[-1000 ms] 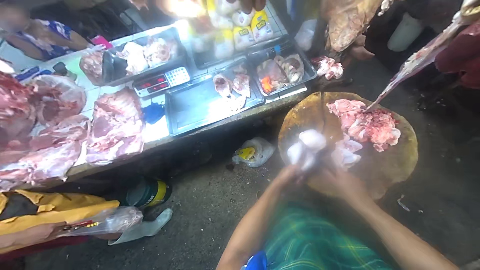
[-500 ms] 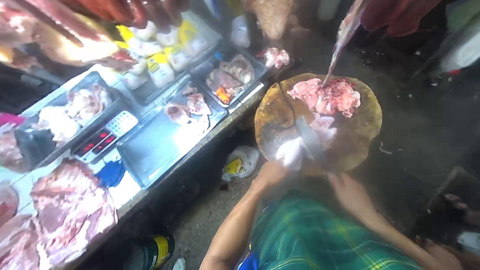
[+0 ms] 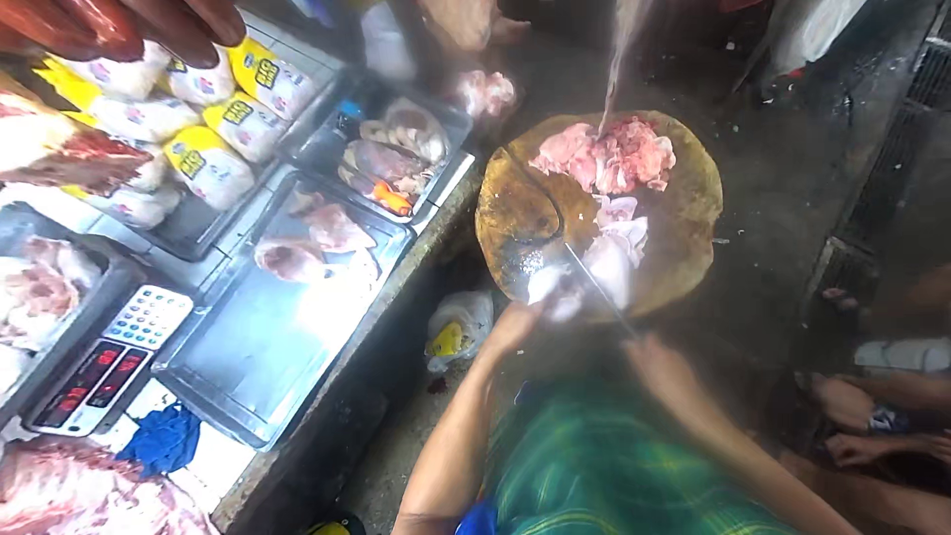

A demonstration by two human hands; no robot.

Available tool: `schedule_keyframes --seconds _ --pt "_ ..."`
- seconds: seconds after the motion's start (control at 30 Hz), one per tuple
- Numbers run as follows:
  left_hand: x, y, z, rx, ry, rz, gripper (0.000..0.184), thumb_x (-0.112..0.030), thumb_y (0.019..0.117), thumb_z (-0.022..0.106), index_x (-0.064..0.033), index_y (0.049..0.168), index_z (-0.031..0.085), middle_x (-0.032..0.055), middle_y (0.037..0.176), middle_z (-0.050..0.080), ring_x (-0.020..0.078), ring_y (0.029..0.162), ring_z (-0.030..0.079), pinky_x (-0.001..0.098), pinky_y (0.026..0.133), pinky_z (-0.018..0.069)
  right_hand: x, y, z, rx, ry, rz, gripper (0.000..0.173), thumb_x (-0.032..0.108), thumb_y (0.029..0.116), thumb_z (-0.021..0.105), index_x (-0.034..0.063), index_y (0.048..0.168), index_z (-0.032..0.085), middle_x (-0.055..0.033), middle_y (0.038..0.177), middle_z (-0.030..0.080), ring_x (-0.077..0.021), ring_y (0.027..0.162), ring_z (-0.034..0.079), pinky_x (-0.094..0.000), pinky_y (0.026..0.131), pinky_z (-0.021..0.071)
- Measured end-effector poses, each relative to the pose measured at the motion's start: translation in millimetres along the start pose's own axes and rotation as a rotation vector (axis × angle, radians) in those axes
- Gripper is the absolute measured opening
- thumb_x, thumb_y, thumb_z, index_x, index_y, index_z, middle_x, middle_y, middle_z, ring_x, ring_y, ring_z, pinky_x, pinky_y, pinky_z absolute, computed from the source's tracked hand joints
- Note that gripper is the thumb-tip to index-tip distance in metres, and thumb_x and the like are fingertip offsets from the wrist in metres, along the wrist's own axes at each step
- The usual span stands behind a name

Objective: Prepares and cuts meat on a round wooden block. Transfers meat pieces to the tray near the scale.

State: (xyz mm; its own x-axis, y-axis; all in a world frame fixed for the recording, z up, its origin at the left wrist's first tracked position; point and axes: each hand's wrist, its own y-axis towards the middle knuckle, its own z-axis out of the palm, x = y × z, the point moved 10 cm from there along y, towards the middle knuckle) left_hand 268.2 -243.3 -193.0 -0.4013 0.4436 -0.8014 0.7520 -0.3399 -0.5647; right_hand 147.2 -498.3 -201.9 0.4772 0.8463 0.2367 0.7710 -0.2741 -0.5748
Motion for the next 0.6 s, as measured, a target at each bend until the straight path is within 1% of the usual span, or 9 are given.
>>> schedule_keyframes --seconds 0.1,0.17,0.23,0.27,0.33,0.4,0.47,0.53,0.6 --pt "-10.0 9.9 2.4 0.041 -0.395 0.082 0.033 -0.031 0.1063 0.044 -0.006 0.102 0.065 0.0038 0.079 0.067 0.0086 0.059 0.057 0.0244 0.054 0.0473 -14.9 -1.8 -2.8 0.0 0.042 0.018 0.07 0.067 0.1033 0.037 0.0056 0.129 0.058 -0.0186 0.098 0.071 -0.0386 0.097 0.071 -0.059 0.084 0.056" --pt "-15.4 15.8 13.1 0.065 -0.736 0.033 0.034 -0.028 0.1035 0.038 -0.0054 0.116 0.06 0.0147 0.1 0.072 0.0228 0.08 0.07 0.0372 0.069 0.0586 -17.2 5.5 -10.2 -0.03 0.104 0.027 0.072 0.071 0.1014 0.037 0.0072 0.123 0.062 -0.0179 0.095 0.07 -0.0375 0.094 0.071 -0.0593 0.081 0.0559" --pt "-5.3 14.4 13.5 0.031 -0.85 -0.085 0.04 -0.036 0.1035 0.036 -0.0065 0.12 0.058 0.0194 0.111 0.07 0.0353 0.095 0.071 0.0515 0.081 0.0598 -17.6 11.3 -14.8 -0.058 0.126 0.033 0.071 0.071 0.1011 0.037 0.0081 0.122 0.063 -0.0175 0.095 0.071 -0.0368 0.094 0.071 -0.0589 0.082 0.0563" --pt "6.9 13.3 5.2 -0.061 -0.751 -0.158 0.04 -0.039 0.1048 0.037 -0.0063 0.118 0.056 0.0179 0.108 0.069 0.0347 0.093 0.071 0.0519 0.079 0.0601 -17.3 15.5 -17.0 -0.059 0.146 0.026 0.071 0.071 0.1012 0.038 0.0079 0.122 0.063 -0.0173 0.095 0.071 -0.0363 0.095 0.071 -0.0584 0.083 0.0563" --pt "29.2 13.4 -22.5 -0.293 -0.443 -0.201 0.05 -0.044 0.1032 0.051 -0.0052 0.135 0.054 0.0179 0.108 0.07 0.0297 0.088 0.071 0.0484 0.076 0.0601 -13.0 20.2 -21.6 -0.031 0.204 -0.004 0.07 0.069 0.1022 0.038 0.0067 0.12 0.064 -0.0176 0.095 0.07 -0.0354 0.094 0.07 -0.058 0.083 0.055" --pt "23.3 21.8 -48.9 -0.477 -0.206 -0.121 0.083 -0.048 0.0928 0.071 -0.011 0.155 0.032 0.0193 0.122 0.067 0.029 0.101 0.07 0.0503 0.085 0.0607 -1.2 14.7 -32.0 -0.046 0.237 -0.048 0.067 0.067 0.1035 0.037 0.0072 0.121 0.063 -0.0167 0.092 0.069 -0.0342 0.09 0.07 -0.0569 0.081 0.055" --pt "18.7 42.7 -64.9 -0.545 -0.035 -0.062 0.1 -0.058 0.0867 0.074 -0.0156 0.161 0.022 0.0241 0.135 0.06 0.036 0.117 0.065 0.059 0.096 0.0557 15.6 3.5 -45.4 -0.103 0.28 -0.146 0.064 0.063 0.1053 0.038 0.0077 0.126 0.062 -0.015 0.085 0.068 -0.033 0.082 0.07 -0.0551 0.076 0.0556" --pt "13.0 56.7 -66.6 -0.534 0.099 -0.098 0.086 -0.061 0.0894 0.069 -0.0138 0.154 0.039 0.0245 0.127 0.066 0.0395 0.116 0.066 0.0637 0.097 0.0531 32.3 2.5 -53.9 -0.107 0.321 -0.254 0.06 0.06 0.106 0.04 0.0064 0.124 0.062 -0.0134 0.081 0.067 -0.0306 0.077 0.068 -0.0532 0.072 0.0553" --pt "7.4 57.4 -65.0 -0.519 0.142 -0.177 0.063 -0.051 0.0913 0.067 -0.0066 0.136 0.059 0.0227 0.116 0.07 0.0382 0.108 0.068 0.063 0.093 0.0539 43.9 17.9 -50.5 -0.03 0.328 -0.315 0.061 0.062 0.1046 0.042 0.0066 0.118 0.064 -0.0133 0.084 0.066 -0.0293 0.078 0.068 -0.0528 0.074 0.0556"
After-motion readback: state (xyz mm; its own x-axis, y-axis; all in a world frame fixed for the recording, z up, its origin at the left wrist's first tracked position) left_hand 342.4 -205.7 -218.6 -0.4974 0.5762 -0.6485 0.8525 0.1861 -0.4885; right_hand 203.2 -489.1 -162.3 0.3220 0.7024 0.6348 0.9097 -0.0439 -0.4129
